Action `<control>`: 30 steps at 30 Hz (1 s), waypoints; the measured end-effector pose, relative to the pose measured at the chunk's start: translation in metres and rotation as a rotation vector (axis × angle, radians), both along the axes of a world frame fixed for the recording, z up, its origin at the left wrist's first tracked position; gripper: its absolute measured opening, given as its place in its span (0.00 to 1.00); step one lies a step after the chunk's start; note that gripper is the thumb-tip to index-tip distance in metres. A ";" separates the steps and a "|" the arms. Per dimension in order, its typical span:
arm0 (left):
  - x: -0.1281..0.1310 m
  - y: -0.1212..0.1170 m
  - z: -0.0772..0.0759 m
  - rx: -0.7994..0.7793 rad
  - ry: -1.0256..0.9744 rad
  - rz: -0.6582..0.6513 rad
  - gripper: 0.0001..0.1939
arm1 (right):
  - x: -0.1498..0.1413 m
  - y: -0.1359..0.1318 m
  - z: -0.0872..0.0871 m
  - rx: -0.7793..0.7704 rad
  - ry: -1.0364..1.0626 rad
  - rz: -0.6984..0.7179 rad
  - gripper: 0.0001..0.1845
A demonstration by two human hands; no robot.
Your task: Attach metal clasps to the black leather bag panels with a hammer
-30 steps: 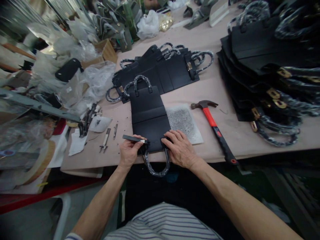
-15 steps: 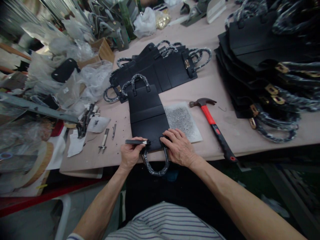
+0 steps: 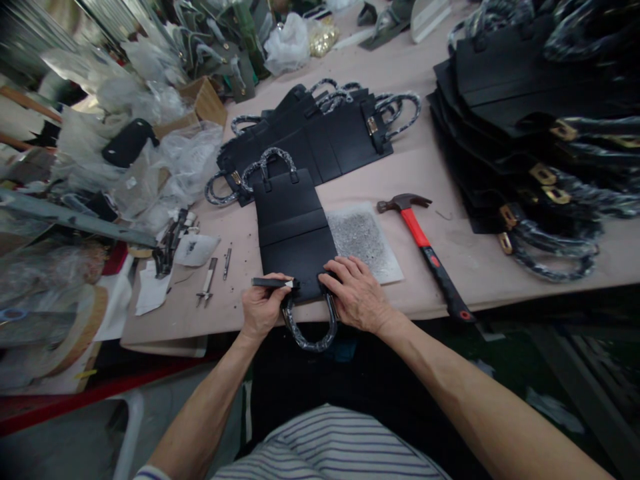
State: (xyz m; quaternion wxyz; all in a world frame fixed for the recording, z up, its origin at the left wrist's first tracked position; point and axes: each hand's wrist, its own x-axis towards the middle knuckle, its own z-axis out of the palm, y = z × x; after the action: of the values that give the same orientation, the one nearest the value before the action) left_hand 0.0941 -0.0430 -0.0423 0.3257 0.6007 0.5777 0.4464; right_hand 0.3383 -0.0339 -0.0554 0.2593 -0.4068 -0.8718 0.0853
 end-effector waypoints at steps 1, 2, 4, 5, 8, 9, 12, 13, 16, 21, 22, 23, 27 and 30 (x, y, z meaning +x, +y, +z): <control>0.000 0.000 0.000 0.005 0.004 0.003 0.06 | 0.000 0.000 0.000 0.005 0.000 -0.001 0.25; 0.001 0.000 0.000 0.013 0.008 0.005 0.06 | 0.000 0.000 0.000 0.009 -0.001 -0.002 0.25; 0.002 -0.001 0.000 0.032 0.019 0.006 0.06 | 0.000 0.000 0.000 0.013 -0.013 -0.004 0.24; 0.002 -0.001 0.000 0.040 0.025 0.006 0.06 | 0.000 0.000 0.000 0.017 -0.021 -0.005 0.24; 0.003 -0.002 -0.001 0.067 0.050 0.002 0.05 | 0.000 -0.001 0.000 0.026 -0.035 -0.009 0.23; 0.004 -0.002 -0.001 0.079 0.059 0.000 0.05 | 0.000 -0.001 0.000 0.027 -0.034 -0.010 0.23; 0.004 -0.002 -0.001 0.125 0.085 -0.018 0.05 | 0.000 0.000 0.000 0.019 -0.028 -0.008 0.24; 0.004 -0.002 0.000 0.142 0.094 -0.026 0.05 | 0.000 0.000 0.000 0.019 -0.028 -0.008 0.24; 0.004 -0.002 0.001 0.189 0.132 -0.060 0.04 | 0.000 0.000 0.000 0.027 -0.033 -0.006 0.24; 0.008 0.001 0.003 0.232 0.159 -0.135 0.04 | -0.001 -0.001 0.001 0.032 -0.038 -0.007 0.23; 0.010 0.002 0.003 0.235 0.160 -0.150 0.04 | 0.000 -0.001 0.001 0.033 -0.037 -0.009 0.23; 0.011 0.004 0.003 0.238 0.163 -0.165 0.04 | 0.000 -0.001 0.001 0.035 -0.037 -0.009 0.23; 0.015 0.007 -0.001 0.257 0.172 -0.202 0.05 | 0.001 -0.001 -0.001 0.041 -0.034 -0.002 0.23; 0.016 0.008 -0.001 0.246 0.167 -0.213 0.06 | 0.000 -0.001 0.000 0.031 -0.014 0.003 0.24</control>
State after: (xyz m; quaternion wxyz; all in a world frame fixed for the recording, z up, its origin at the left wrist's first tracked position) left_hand 0.1103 -0.0353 -0.0430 0.2461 0.7288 0.4768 0.4254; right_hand 0.3378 -0.0353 -0.0554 0.2593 -0.4019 -0.8755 0.0694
